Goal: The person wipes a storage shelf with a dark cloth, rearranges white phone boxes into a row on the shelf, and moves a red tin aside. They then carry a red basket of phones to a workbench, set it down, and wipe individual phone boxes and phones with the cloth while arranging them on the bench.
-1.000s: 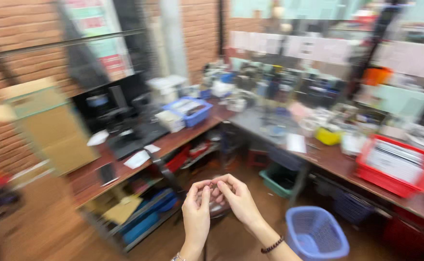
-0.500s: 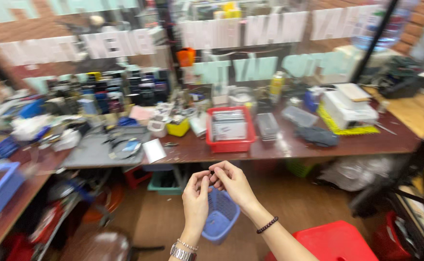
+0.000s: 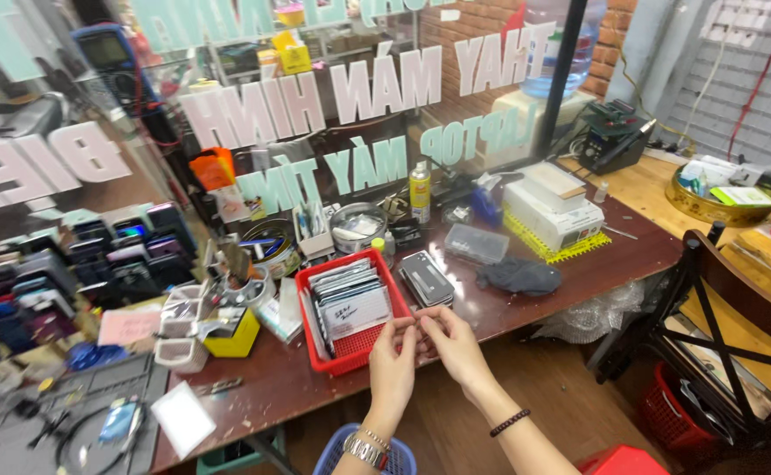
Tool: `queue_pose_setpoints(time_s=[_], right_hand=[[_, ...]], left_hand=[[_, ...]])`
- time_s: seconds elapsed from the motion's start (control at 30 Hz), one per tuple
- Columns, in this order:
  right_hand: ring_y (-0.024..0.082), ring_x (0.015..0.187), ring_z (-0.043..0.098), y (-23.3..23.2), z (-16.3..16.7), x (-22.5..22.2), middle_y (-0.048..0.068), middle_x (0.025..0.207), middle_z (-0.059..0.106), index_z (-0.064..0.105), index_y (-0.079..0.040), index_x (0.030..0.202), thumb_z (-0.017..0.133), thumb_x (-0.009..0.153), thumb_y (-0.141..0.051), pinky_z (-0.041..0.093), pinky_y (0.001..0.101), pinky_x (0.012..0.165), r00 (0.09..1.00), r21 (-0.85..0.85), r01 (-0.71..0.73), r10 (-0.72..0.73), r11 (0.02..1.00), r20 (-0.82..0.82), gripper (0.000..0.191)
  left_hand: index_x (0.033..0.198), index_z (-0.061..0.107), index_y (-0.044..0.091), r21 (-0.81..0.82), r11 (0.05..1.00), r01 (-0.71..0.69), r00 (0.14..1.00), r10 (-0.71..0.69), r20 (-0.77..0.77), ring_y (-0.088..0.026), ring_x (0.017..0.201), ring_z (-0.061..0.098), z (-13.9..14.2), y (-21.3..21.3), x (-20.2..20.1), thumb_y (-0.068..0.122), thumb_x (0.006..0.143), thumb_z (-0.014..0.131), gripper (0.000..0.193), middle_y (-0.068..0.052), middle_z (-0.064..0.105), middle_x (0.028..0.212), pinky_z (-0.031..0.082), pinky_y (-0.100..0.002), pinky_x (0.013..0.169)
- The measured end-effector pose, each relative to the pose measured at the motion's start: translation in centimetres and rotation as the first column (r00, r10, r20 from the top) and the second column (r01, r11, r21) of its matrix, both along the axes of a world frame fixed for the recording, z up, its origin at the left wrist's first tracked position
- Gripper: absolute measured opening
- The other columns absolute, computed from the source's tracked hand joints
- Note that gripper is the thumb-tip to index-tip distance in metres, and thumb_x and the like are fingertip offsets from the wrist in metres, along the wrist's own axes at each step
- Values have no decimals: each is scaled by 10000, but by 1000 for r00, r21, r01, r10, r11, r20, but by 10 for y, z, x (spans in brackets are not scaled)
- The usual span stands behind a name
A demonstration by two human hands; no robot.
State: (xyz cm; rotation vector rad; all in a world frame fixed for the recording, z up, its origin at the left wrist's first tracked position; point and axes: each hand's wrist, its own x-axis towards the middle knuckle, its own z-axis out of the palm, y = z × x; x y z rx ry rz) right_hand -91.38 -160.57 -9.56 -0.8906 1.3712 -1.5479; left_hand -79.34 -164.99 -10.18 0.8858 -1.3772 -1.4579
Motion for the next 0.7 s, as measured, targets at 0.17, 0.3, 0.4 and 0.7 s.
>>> queue_pose_setpoints(time_s=[0.17,0.3,0.4,0.7], right_hand=[[111,718,680,-63,-28,-68,34,851,726,672,-90,1168,578,999,-209,543,251,622,996,60,86,-83,995,-42,228],[118,744,678,-90,-65,-137,50,897,719,677,-72,1166,588,1002,-209,556,276,650,993,82,112,-108,990,-50,232],[146,822,695,-138,-101,-205,71,980,728,669,-66,1207,588,994,-211,588,304,702,992,126,126,-121,984,-45,271],[308,1234,641,-277,-221,-439,184,1388,622,511,-65,1449,681,921,-344,497,405,1023,786,283,484,-270,828,-556,621]], left_hand=[[1124,681,17,-51,996,79,987,-71,143,-145,791,737,-22,-75,-68,183,990,607,225,-100,784,922,593,-278,700],[1226,625,33,17,988,153,983,-153,100,-140,847,729,-58,-102,-133,200,981,615,296,-111,752,1020,602,-300,716],[1402,489,94,269,951,153,977,-186,104,-178,928,700,-97,-150,-193,278,968,612,487,-133,688,1169,592,-320,747],[1570,271,108,767,629,124,991,-121,-61,-369,1303,550,-245,-291,-368,474,875,705,898,-195,427,1503,548,-484,1036]])
